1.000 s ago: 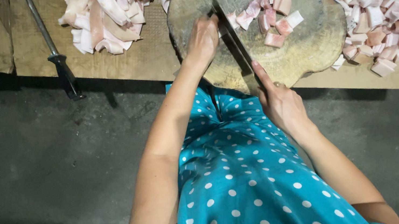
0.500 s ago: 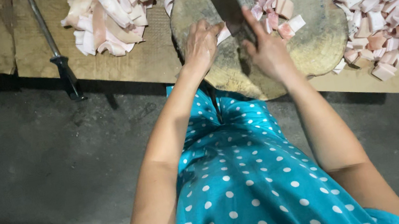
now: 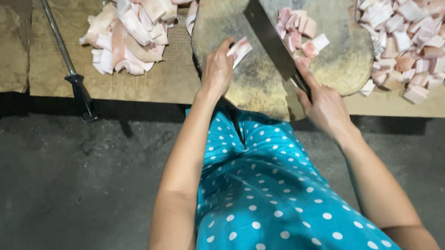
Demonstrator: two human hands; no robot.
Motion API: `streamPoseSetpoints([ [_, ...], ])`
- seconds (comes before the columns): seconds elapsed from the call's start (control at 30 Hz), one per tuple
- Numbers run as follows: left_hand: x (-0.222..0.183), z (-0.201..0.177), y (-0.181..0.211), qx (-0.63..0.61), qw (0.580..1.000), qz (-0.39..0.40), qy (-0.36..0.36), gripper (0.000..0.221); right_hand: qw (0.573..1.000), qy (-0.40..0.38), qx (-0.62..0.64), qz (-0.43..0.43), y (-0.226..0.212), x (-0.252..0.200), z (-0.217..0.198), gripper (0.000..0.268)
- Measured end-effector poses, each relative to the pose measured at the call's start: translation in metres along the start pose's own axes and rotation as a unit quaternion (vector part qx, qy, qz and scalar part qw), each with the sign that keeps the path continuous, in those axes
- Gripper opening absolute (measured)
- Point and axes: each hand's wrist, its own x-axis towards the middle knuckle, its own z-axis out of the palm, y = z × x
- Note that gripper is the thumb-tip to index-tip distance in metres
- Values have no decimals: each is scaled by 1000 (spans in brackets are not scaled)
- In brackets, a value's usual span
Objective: The person chops pieces of meat into small squares using a large cleaver on a wooden block. They pick up strips of meat from a pile, place them on the block, and cut them repeatedly.
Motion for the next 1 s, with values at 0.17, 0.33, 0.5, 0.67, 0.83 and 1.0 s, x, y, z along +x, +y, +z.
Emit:
streamPoseSetpoints([
  [0.17,28,8,23,-79,995,-32,-50,35,997,29,52,49,0,-14,3,71],
  [0.33,43,10,6,-31,996,-61,-58,26,996,42,78,7,3,-12,6,73],
  [0.5,42,19,-15,-1,1000,13,4,17,998,29,45,32,0,-10,10,74],
  [0.67,38,20,-17,15,999,30,14,13,993,20,95,62,-1,-11,1,71],
  [0.83,37,18,-7,41,999,4,14,16,992,77,102,-16,-11,-20,-2,68],
  [1.0,40,31,-3,123,992,11,15,21,999,28,14,-40,-23,-26,8,68],
])
